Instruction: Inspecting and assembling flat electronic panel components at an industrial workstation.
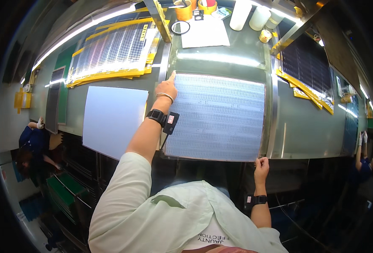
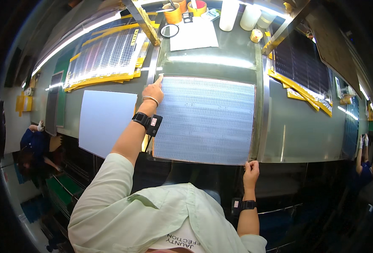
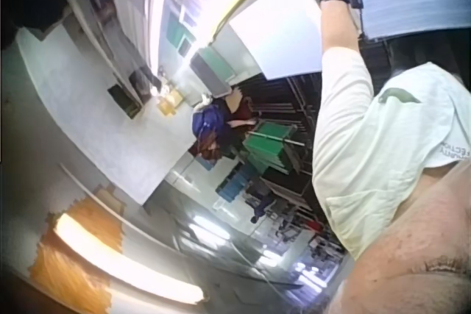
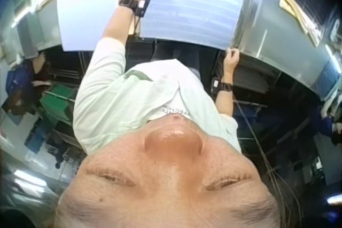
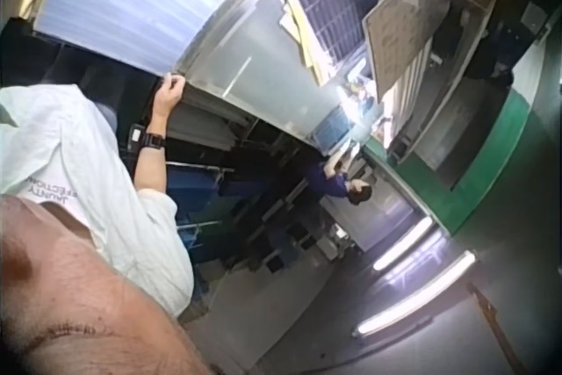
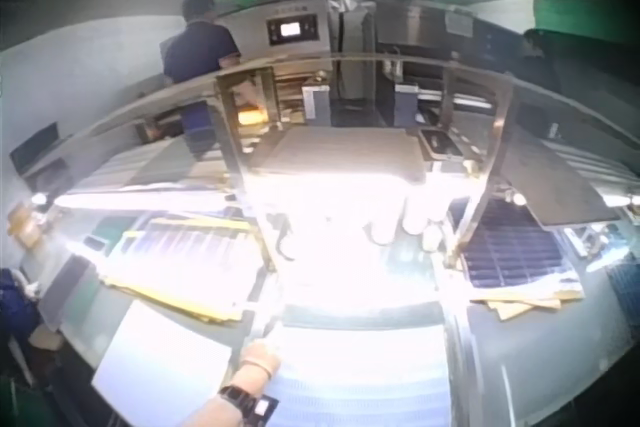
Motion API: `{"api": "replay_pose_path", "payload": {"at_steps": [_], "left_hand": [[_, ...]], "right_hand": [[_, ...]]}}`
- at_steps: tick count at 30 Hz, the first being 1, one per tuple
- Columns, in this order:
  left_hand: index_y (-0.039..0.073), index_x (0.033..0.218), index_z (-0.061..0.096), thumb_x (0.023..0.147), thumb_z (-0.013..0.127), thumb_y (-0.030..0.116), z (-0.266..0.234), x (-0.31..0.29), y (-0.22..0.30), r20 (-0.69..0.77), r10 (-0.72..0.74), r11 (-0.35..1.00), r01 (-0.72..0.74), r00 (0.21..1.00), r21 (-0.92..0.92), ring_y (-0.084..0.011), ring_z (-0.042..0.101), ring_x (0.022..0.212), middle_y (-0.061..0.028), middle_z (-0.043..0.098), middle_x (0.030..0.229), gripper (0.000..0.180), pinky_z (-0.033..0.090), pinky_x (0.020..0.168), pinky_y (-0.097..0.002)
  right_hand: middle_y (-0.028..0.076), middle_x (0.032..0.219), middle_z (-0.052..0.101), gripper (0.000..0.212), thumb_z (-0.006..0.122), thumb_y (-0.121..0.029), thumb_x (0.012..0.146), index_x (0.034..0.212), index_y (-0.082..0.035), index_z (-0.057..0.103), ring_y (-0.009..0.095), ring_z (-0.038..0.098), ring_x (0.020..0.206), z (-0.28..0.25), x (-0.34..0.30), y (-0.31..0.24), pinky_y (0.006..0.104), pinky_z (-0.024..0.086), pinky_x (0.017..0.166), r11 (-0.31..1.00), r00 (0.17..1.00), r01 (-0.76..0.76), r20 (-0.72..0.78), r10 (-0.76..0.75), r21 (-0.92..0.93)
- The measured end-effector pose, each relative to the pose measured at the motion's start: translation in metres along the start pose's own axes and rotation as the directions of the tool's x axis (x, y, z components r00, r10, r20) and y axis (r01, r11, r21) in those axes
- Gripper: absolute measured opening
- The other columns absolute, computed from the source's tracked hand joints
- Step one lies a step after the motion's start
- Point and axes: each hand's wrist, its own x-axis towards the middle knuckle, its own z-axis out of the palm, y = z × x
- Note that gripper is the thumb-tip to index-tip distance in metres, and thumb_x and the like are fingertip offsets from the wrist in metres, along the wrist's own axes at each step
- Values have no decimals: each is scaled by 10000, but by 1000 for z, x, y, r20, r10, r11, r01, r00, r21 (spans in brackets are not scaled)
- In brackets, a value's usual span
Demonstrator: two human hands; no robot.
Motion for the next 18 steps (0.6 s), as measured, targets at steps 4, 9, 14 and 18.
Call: {"api": "replay_pose_path", "payload": {"at_steps": [4, 9, 14, 18], "left_hand": [[338, 1324, 371, 854, 429, 169, 3, -1, -5, -6, 22, 1000, -22, 1000, -1, -345, 624, 849, -209, 633, 884, 503, 491, 743, -448], [310, 1333, 363, 813, 433, 100, 8, -1, -9, -56, 37, 998, -40, 998, -41, -349, 626, 837, -206, 634, 881, 565, 492, 748, -453], [280, 1337, 367, 780, 433, 64, -3, -2, -3, -10, 53, 997, -52, 999, 64, -357, 628, 815, -213, 636, 866, 602, 492, 748, -449], [273, 1326, 390, 825, 477, 169, -10, -4, 16, 68, 55, 990, -63, 996, 125, -331, 614, 911, -194, 626, 962, 519, 498, 737, -442]], "right_hand": [[2, 638, 430, 165, 563, -38, 835, 736, -22, 432, 79, 428, 582, 2, 1, 1, 224, 386, 542, 998, 999, -34, 10, 34, 59], [0, 635, 427, 164, 560, -40, 835, 732, -22, 433, 78, 414, 579, 1, 2, 3, 226, 375, 533, 999, 1000, -18, 20, 18, 26], [-1, 634, 428, 161, 558, -38, 835, 733, -20, 434, 78, 415, 580, -1, 2, 1, 226, 376, 532, 999, 999, -13, 33, 12, 38], [25, 628, 435, 162, 582, -51, 817, 741, -19, 441, 107, 443, 576, -6, 1, -3, 241, 393, 536, 993, 996, -89, 7, 89, 80]]}}
